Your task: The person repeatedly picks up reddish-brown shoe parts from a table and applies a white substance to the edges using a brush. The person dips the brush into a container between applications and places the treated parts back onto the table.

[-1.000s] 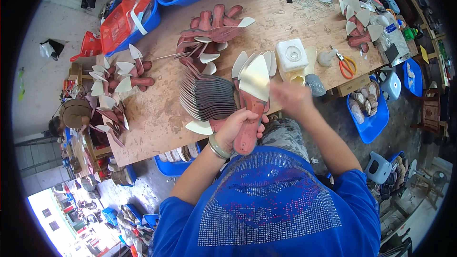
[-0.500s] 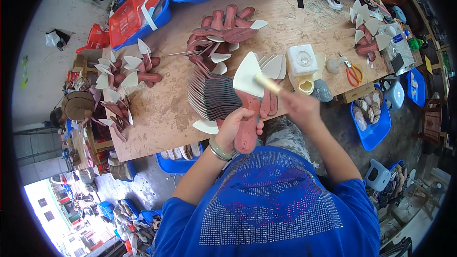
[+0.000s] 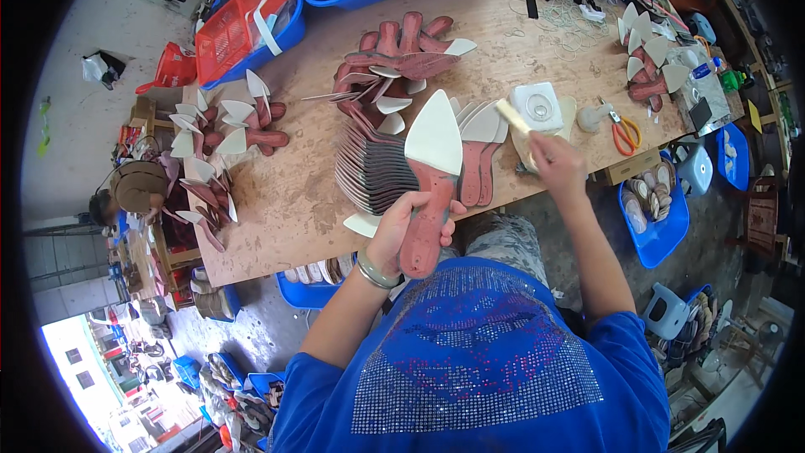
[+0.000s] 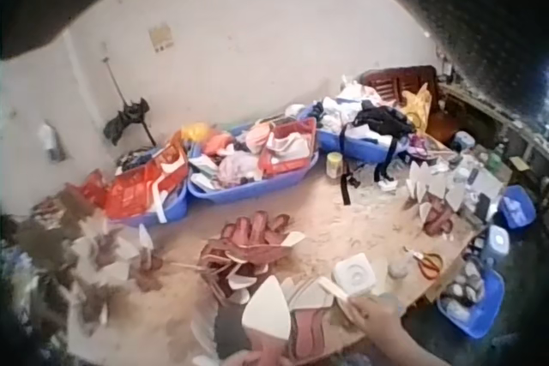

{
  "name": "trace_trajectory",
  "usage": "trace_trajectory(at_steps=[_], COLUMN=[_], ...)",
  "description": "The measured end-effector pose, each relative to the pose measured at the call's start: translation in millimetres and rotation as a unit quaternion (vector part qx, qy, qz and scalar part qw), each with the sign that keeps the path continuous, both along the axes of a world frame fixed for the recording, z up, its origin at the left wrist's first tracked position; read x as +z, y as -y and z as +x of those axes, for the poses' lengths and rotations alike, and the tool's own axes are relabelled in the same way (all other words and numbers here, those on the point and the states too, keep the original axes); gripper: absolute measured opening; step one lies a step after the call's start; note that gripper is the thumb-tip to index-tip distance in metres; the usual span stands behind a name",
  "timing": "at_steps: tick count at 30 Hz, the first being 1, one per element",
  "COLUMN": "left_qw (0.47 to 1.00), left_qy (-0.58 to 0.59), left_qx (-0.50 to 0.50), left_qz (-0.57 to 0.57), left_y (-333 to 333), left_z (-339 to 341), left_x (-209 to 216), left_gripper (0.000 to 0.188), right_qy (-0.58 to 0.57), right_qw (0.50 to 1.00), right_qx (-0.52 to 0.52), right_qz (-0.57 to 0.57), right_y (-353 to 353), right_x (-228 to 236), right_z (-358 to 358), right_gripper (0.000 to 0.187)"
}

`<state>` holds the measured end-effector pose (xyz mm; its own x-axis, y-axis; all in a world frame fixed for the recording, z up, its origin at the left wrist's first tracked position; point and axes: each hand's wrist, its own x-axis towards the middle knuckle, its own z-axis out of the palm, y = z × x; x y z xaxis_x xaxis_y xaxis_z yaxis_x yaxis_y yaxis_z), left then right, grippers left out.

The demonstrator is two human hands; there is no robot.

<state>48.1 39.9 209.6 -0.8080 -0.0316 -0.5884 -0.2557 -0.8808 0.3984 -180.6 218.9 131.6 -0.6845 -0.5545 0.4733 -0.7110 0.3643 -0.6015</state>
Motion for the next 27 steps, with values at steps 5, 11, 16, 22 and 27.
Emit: trace_trajectory(at_steps=[5,11,16,22,27], left_qw=[0.893,0.602,0.522,0.544,0.599], left_qy=[0.102,0.137,0.128,0.098,0.062], left_qx=[-0.057,-0.027,0.004,0.041,0.065], left_qz=[-0.434,-0.787,-0.844,-0.832,-0.796], left_y=[-2,4,4,6,10], left_z=[9,23,29,34,45], left_x=[-18,-27,-30,-32,-36], left_gripper=[0.061,0.076,0.074,0.070,0.068], right_qy=[0.071,0.175,0.094,0.005,0.032], right_qw=[0.995,0.980,0.976,0.979,0.992], right_qx=[0.009,0.071,0.195,0.202,0.125], right_qz=[-0.075,-0.056,-0.014,0.002,-0.005], right_y=[-5,-26,-17,-9,-5], right_x=[25,45,86,87,70], right_z=[6,40,69,75,52], right_gripper=[0.015,0.018,0.022,0.022,0.018])
